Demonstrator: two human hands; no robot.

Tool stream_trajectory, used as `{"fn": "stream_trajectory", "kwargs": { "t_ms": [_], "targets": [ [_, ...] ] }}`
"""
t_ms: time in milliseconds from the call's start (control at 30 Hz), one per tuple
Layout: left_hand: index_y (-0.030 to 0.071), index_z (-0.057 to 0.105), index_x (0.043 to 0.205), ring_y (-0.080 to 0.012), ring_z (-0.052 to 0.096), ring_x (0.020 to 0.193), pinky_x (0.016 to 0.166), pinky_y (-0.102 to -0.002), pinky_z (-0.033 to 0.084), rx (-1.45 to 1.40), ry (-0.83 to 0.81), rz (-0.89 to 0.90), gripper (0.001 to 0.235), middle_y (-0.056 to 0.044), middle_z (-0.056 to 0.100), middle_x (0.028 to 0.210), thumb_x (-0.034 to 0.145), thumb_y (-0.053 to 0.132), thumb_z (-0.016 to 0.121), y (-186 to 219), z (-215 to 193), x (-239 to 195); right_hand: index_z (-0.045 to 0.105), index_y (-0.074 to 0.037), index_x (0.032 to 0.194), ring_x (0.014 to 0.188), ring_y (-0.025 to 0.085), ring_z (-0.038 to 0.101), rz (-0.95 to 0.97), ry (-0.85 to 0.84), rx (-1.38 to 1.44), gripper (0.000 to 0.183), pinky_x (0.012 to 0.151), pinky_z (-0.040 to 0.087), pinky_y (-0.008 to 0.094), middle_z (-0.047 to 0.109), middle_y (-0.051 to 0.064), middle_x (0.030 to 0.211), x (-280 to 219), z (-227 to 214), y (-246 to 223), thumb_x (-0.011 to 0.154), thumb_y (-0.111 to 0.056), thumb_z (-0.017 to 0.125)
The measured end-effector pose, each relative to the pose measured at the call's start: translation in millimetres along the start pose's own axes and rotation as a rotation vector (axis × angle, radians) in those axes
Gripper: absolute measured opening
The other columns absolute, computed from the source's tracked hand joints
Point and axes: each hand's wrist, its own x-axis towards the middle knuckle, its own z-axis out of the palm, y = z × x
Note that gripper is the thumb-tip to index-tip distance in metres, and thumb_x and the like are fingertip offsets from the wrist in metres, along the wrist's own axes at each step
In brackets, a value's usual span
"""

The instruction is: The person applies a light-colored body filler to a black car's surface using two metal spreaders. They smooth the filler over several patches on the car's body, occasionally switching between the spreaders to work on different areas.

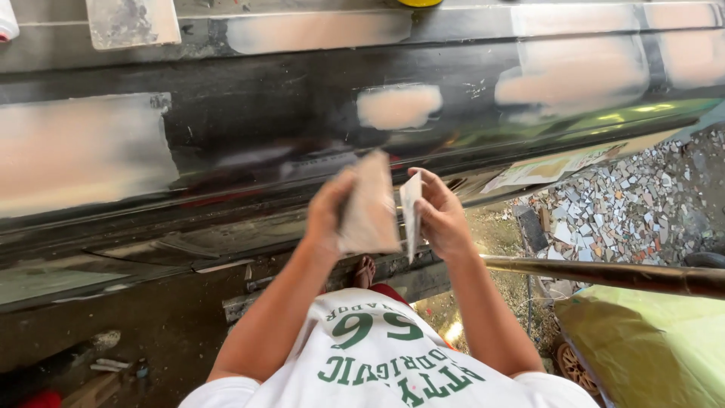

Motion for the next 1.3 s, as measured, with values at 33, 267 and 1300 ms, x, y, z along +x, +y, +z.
{"fn": "stream_trajectory", "kwargs": {
  "t_ms": [33, 267, 1300],
  "targets": [
    [0.009, 0.078, 0.095, -0.0233, 0.068, 0.090, 0.087, -0.037, 0.048, 0.001, 0.000, -0.002, 0.027, -0.010, 0.075, 0.097, 0.071, 0.021, 0.082, 24, -3, 7, 0.045, -0.001, 0.145, 0.083, 0.015, 0.058, 0.000, 0.002, 0.001, 0.070, 0.071, 0.046, 0.026, 0.062, 0.012, 0.103, 4, -1, -18, 0.088, -0.029, 0.074],
    [0.000, 0.066, 0.093, -0.0389, 0.072, 0.095, 0.102, -0.053, 0.051, -0.327, -0.387, 0.217, 0.033, -0.027, 0.070, 0.097, 0.087, 0.033, 0.068, 120, -46, 97, 0.058, -0.006, 0.114, 0.086, 0.022, 0.064, -0.124, 0.104, -0.145, 0.029, 0.081, 0.047, 0.036, 0.064, 0.009, 0.095, 59, -49, -73, 0.087, -0.003, 0.068],
    [0.010, 0.076, 0.112, -0.0237, 0.072, 0.090, 0.088, -0.042, 0.058, -0.286, -0.293, 0.286, 0.027, -0.011, 0.073, 0.101, 0.088, 0.022, 0.071, 118, -42, 141, 0.074, -0.021, 0.119, 0.105, 0.037, 0.066, -0.421, -0.354, -1.741, 0.039, 0.087, 0.050, 0.053, 0.069, 0.011, 0.110, 167, 50, -88, 0.090, -0.002, 0.055]
  ]
}}
